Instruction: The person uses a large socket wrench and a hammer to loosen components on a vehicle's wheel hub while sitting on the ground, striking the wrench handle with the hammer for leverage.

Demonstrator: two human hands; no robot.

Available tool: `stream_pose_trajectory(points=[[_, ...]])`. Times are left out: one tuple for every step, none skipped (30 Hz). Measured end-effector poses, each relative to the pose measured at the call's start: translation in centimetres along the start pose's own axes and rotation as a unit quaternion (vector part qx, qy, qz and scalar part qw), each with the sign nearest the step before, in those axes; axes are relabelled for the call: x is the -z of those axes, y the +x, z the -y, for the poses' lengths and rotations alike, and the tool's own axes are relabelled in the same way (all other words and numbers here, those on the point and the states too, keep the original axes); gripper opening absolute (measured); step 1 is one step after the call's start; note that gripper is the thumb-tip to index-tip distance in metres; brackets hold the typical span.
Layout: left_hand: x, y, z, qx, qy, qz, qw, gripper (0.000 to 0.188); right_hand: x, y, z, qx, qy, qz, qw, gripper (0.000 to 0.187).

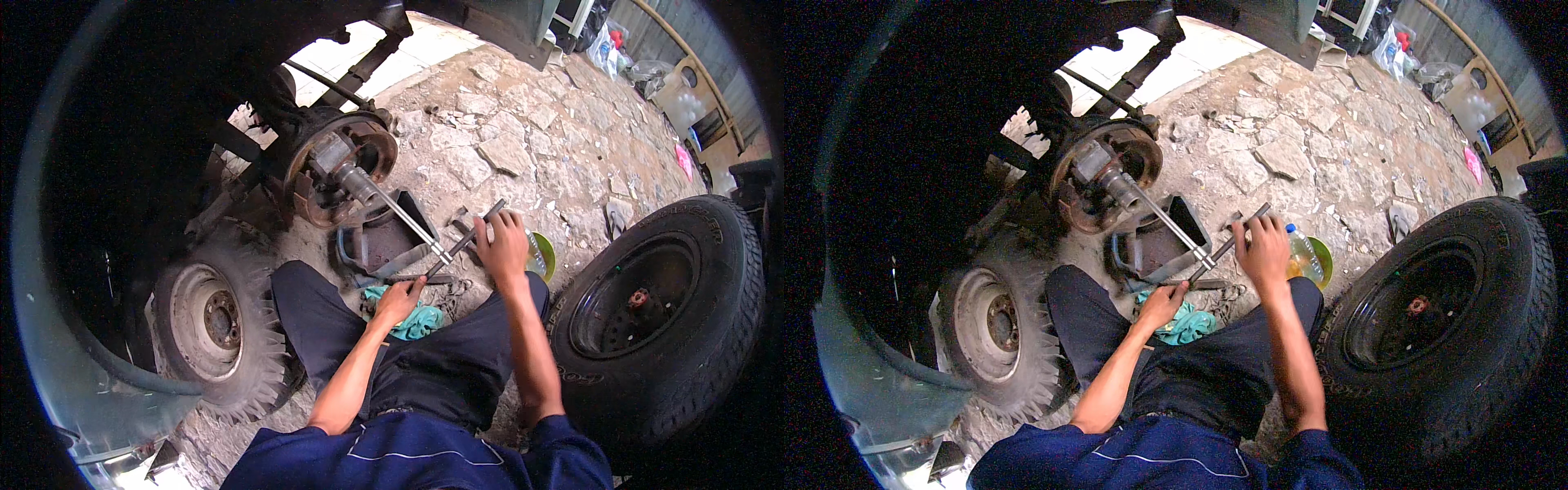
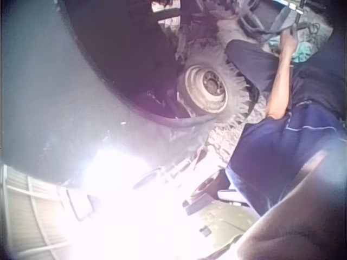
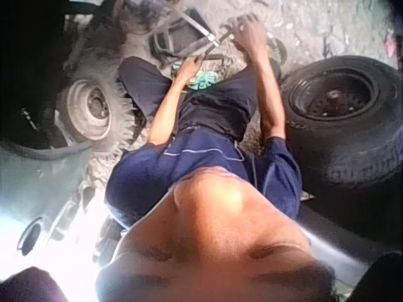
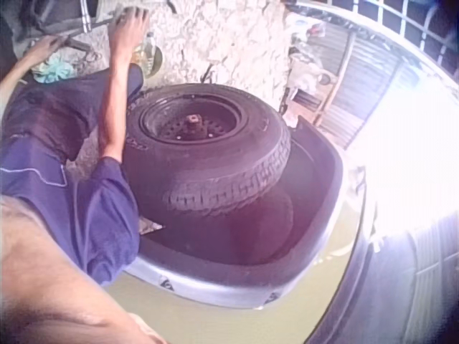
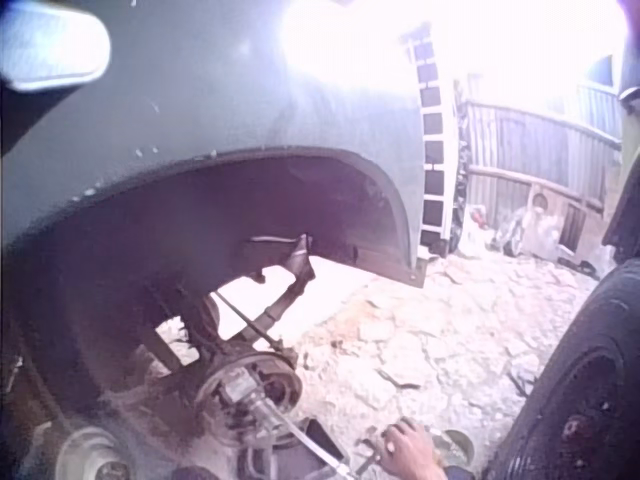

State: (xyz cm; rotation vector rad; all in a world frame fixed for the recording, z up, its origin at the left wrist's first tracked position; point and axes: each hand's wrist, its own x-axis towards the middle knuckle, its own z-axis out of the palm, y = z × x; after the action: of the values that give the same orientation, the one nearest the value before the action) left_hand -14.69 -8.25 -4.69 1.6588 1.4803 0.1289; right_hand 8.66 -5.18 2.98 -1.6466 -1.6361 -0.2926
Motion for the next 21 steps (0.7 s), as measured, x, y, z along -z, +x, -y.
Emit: stream_pose_trajectory(points=[[-0.2,0.1,0.2,-0.009,-0.006,-0.004,1.0,0.073,-0.7,1.1,-1.2,0.035,0.005,0.053,0.998,0.037],[-0.3,0.3,0.1,-0.014,-0.008,-0.002,1.0,0.074,-1.7,1.8,-2.6,0.069,0.008,0.104,0.992,0.039],[-0.2,0.2,0.2,-0.016,-0.01,-0.003,1.0,0.075,-2.4,2.3,-3.2,0.103,0.015,0.155,0.982,0.041],[-0.1,0.2,0.2,-0.017,-0.012,-0.003,1.0,0.076,-2.7,2.5,-3.7,0.108,-0.015,0.197,0.974,0.043],[-0.2,0.2,0.1,-0.011,-0.013,0.004,1.0,0.077,-3.0,2.6,-4.3,0.112,-0.045,0.239,0.964,0.045],[-0.1,-0.1,0.0,-0.002,-0.011,0.011,1.0,0.078,-3.5,2.5,-4.7,0.115,-0.071,0.28,0.95,0.048],[0.0,-0.2,-0.1,0.007,-0.009,0.018,1.0,0.079,-4.1,2.5,-5.1,0.145,-0.068,0.222,0.962,0.052],[0.1,0.1,-0.1,0.003,-0.012,0.011,1.0,0.08,-4.6,2.5,-5.6,0.146,-0.059,0.209,0.965,0.05],[0.0,0.1,0.1,0.003,-0.017,0.007,1.0,0.08,-4.9,2.4,-5.7,0.146,-0.05,0.201,0.967,0.049],[0.0,0.1,0.3,0.002,-0.021,0.003,1.0,0.081,-5.3,2.3,-5.8,0.146,-0.041,0.193,0.969,0.047],[0.2,0.2,0.5,0.001,-0.016,0.006,1.0,0.081,-5.8,2.1,-5.7,0.151,0.011,0.136,0.979,0.04],[0.3,0.3,0.4,0.008,-0.008,0.016,1.0,0.082,-6.1,1.9,-6.1,0.152,0.025,0.116,0.981,0.038],[0.5,0.3,0.2,0.015,-0.001,0.025,1.0,0.082,-6.4,1.7,-6.3,0.153,0.039,0.095,0.983,0.036],[0.6,0.2,0.1,0.023,0.007,0.034,0.999,0.082,-6.7,1.3,-6.5,0.155,0.054,0.075,0.984,0.035],[0.7,-0.1,0.0,0.023,0.01,0.037,0.999,0.083,-6.7,0.8,-6.2,0.13,0.08,0.069,0.986,0.032],[0.8,-0.3,-0.2,0.026,0.021,0.037,0.999,0.084,-7.0,0.6,-6.4,0.126,0.082,0.068,0.986,0.032],[1.0,-0.4,-0.4,0.03,0.033,0.036,0.998,0.084,-7.5,0.3,-6.7,0.122,0.085,0.067,0.987,0.032],[1.2,-0.5,-0.8,0.033,0.046,0.038,0.998,0.084,-7.8,-0.1,-7.0,0.116,0.086,0.065,0.987,0.031],[2.2,-0.8,-2.2,0.065,0.071,0.068,0.993,0.084,-8.1,-0.5,-7.1,0.088,0.096,0.069,0.989,0.029],[2.6,-1.2,-2.5,0.06,0.084,0.057,0.993,0.08,-8.5,-1.1,-7.1,0.066,0.108,0.058,0.99,0.028],[2.9,-1.7,-2.7,0.058,0.096,0.044,0.993,0.076,-9.3,-2.1,-7.1,0.044,0.121,0.049,0.99,0.028]])
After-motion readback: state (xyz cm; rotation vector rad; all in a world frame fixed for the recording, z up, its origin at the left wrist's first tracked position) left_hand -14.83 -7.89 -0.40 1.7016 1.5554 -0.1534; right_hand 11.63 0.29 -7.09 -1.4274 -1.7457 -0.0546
